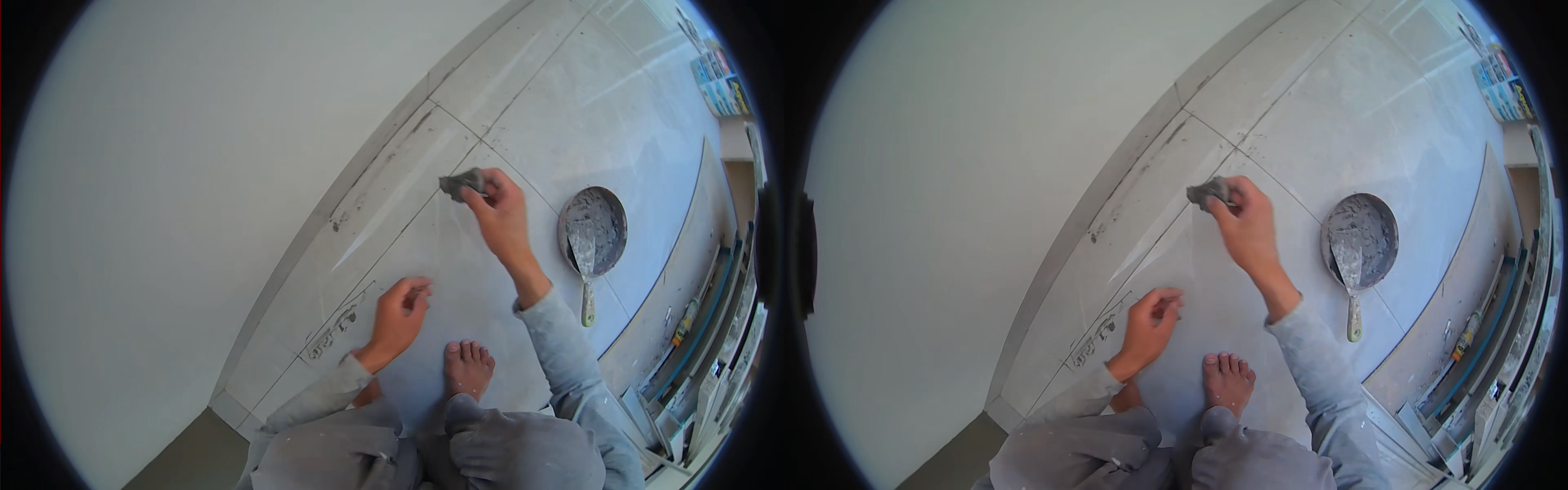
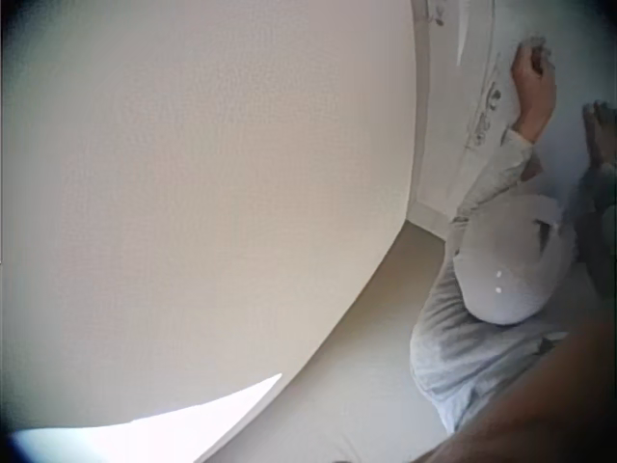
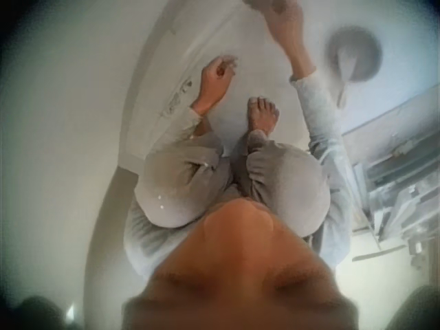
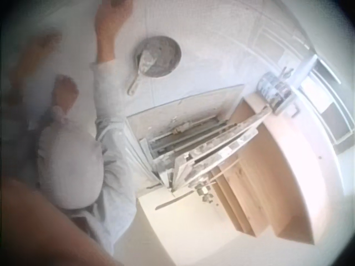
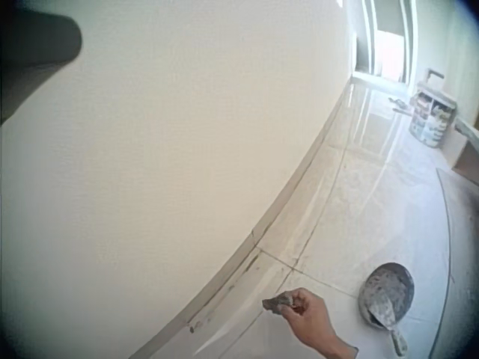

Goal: The person applies grout to the seams between wall tiles using a small handheld applicator and a rectangular float, periodically taking more grout from a small container with a putty knife.

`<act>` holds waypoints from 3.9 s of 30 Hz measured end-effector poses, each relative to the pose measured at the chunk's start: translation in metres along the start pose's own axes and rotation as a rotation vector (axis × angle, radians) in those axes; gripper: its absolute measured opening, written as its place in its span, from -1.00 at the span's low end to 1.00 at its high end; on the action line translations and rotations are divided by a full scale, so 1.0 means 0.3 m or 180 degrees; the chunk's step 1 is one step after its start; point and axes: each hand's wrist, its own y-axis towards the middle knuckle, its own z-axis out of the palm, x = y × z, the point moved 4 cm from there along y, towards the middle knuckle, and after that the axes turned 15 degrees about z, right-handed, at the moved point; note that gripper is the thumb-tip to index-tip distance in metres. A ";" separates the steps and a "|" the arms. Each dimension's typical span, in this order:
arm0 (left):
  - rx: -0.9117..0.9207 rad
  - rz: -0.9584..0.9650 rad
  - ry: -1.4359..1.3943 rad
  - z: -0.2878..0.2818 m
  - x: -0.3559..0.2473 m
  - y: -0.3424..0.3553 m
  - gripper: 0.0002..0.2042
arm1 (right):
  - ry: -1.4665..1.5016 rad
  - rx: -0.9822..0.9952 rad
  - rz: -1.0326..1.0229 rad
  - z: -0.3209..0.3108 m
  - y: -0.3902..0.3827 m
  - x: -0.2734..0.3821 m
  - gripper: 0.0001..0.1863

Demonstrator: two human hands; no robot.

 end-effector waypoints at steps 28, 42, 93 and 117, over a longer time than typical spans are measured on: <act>-0.2620 0.0029 0.1301 -0.618 -0.121 -0.712 -0.88 | -0.2051 -0.0906 -0.1014 0.432 0.093 0.015 -0.69; -0.2335 0.0216 0.2650 -0.643 -0.310 -0.689 -0.77 | -0.2076 -0.0819 -0.1007 0.434 0.097 -0.037 -0.77; -0.3758 0.0041 0.1072 -0.910 -0.605 -1.147 -0.65 | -0.2037 0.0916 -0.1215 0.900 -0.356 -0.212 -0.68; -0.3317 -0.0942 0.0792 -0.746 0.276 -1.136 -0.81 | -0.2574 -0.0891 -0.1850 0.563 -0.077 -0.082 -0.64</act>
